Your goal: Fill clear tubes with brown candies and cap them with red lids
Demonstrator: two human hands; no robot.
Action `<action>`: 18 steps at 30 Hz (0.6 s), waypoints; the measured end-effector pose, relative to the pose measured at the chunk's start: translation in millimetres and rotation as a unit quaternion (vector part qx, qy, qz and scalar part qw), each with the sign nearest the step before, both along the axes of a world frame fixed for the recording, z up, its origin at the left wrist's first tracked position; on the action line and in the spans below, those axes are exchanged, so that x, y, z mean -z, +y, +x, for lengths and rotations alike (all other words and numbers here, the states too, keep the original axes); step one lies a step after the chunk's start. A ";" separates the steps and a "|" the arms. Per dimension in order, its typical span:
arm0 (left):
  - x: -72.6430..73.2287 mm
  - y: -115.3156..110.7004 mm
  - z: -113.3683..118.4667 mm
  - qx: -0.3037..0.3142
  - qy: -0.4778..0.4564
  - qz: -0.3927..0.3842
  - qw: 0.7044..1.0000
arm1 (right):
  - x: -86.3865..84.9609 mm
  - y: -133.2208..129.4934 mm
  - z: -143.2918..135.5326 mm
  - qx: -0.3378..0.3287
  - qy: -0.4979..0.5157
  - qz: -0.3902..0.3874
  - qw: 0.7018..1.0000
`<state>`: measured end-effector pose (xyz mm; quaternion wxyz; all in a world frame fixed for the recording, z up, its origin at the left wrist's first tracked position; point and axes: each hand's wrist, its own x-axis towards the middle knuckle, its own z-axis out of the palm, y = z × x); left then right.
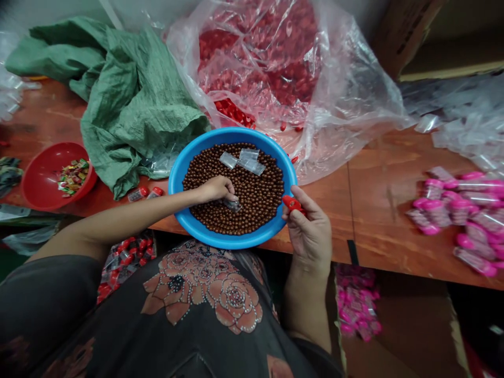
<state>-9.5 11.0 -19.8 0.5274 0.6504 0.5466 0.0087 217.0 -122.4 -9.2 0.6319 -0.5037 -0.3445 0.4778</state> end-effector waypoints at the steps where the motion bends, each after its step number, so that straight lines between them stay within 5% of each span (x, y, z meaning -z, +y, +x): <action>1: -0.1 -1.2 3.1 -0.009 -0.020 -0.040 0.999 | -1.7 -0.2 -1.1 0.005 0.015 -0.003 1.000; 5: -4.1 -6.1 12.5 -0.001 -0.069 -0.159 0.985 | -5.9 -1.5 -3.7 0.003 0.055 -0.003 0.998; 11: -9.4 -8.4 11.0 0.039 -0.087 -0.226 0.970 | -4.2 -5.7 -6.3 0.005 -0.011 0.019 1.000; 18: -19.3 -6.4 -17.8 -0.034 -0.214 -0.251 0.943 | -6.8 -2.6 -11.1 0.032 -0.049 0.020 0.998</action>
